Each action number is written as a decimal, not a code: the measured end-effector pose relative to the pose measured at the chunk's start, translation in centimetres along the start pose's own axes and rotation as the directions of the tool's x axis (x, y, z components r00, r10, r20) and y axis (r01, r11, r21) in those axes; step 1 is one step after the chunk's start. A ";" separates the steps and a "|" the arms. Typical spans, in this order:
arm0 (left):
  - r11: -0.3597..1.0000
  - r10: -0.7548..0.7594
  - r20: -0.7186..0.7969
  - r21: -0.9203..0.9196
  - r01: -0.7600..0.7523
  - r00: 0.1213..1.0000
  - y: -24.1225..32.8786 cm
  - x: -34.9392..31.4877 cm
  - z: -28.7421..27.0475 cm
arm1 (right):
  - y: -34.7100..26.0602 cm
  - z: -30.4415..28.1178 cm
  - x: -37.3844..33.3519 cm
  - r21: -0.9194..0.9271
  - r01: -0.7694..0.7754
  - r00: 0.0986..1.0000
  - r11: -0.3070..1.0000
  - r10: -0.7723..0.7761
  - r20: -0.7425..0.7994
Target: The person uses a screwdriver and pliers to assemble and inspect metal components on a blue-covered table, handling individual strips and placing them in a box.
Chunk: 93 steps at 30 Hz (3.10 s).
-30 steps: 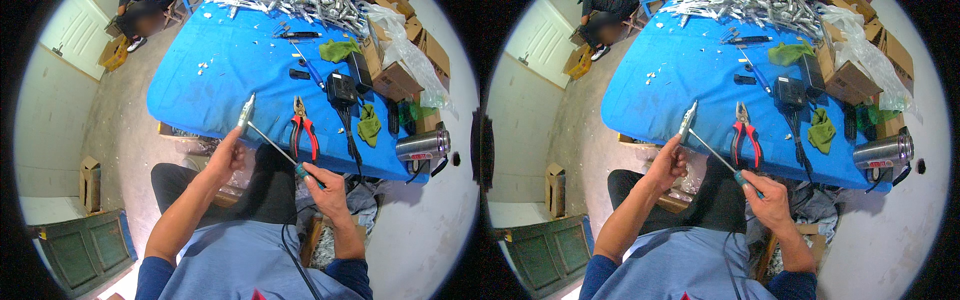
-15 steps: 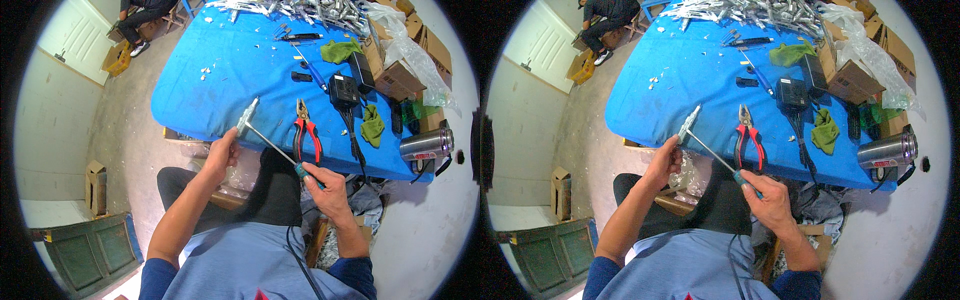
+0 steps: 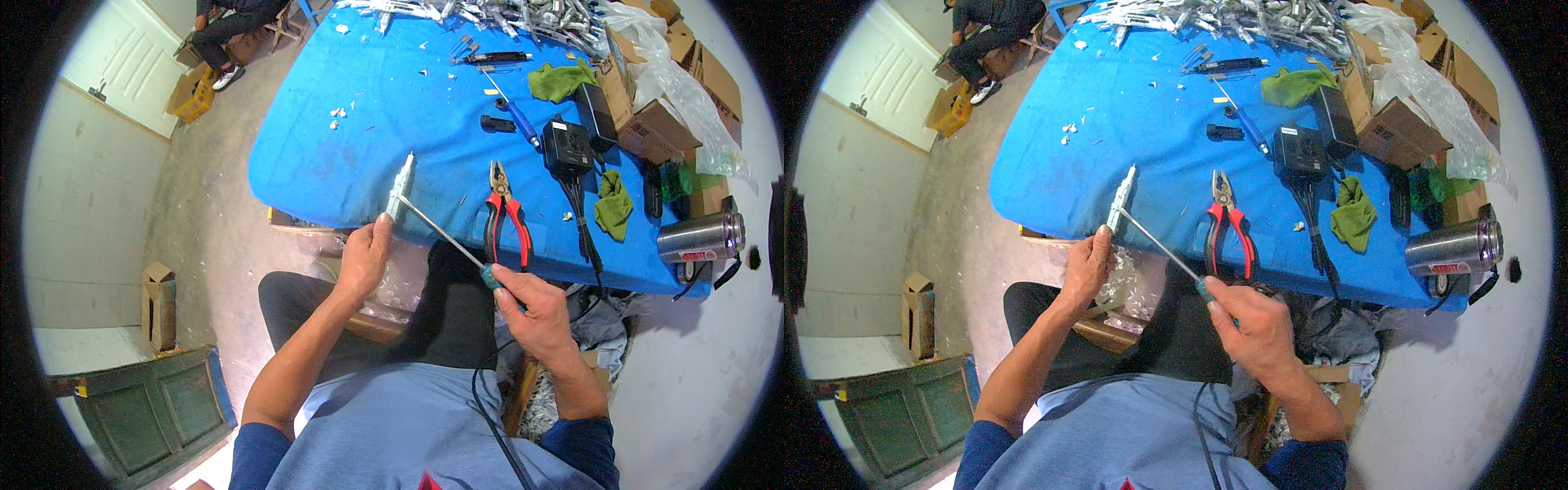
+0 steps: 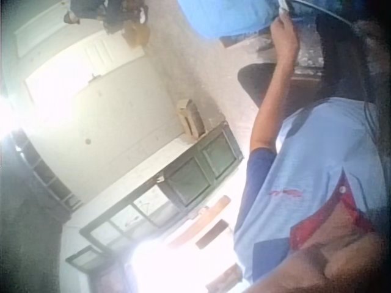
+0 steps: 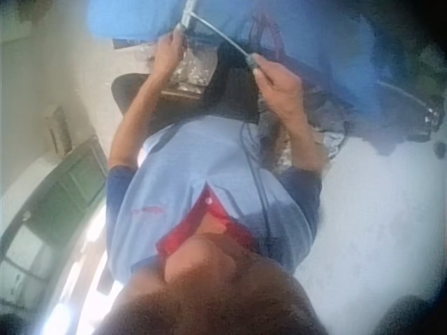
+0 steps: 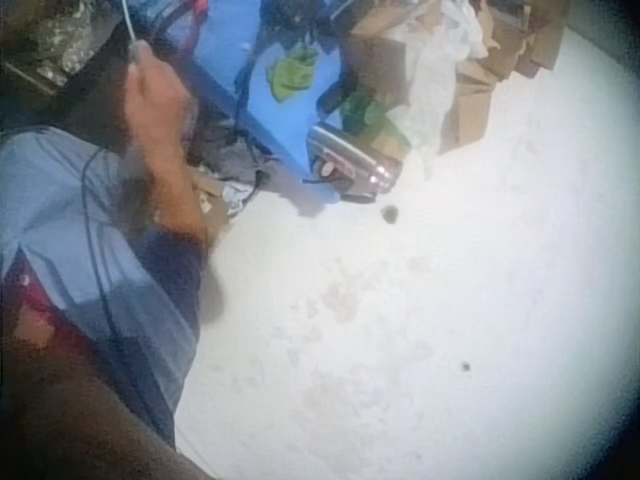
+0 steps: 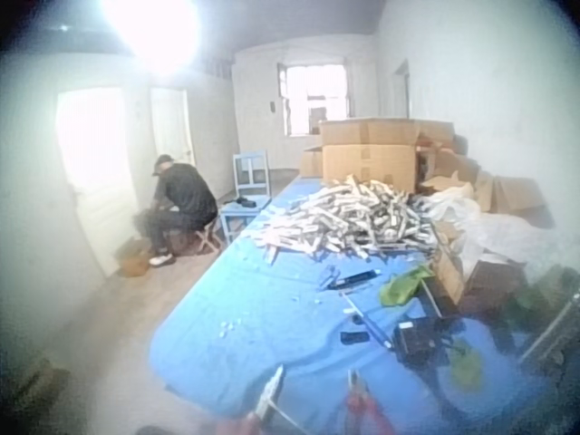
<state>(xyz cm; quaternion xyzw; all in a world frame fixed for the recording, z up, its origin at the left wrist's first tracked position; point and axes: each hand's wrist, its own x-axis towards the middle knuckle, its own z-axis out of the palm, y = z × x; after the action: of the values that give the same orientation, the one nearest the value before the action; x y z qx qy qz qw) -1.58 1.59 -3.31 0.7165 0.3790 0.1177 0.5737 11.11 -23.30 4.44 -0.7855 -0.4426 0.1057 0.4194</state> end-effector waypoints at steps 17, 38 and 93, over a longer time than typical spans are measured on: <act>0.998 -0.029 -0.024 -0.053 0.028 0.999 -1.6 0.6 0.7 | -2.7 0.2 1.2 -0.144 0.032 0.998 0.989 -0.023 0.064; 0.905 -0.198 0.095 -0.364 0.219 0.976 -0.5 0.4 1.5 | -6.0 -2.3 4.0 -0.345 0.129 0.973 0.930 -0.052 0.223; 0.911 -0.184 0.180 -0.337 0.236 0.966 0.5 -0.1 2.4 | -9.4 -6.7 8.7 -0.463 0.165 0.931 0.871 0.017 0.364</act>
<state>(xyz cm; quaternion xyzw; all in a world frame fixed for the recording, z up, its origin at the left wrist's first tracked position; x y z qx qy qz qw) 0.02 -0.27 -3.53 0.5624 0.3838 0.0697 0.7290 14.10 -17.84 17.49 -0.8151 -0.5537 0.1152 0.1253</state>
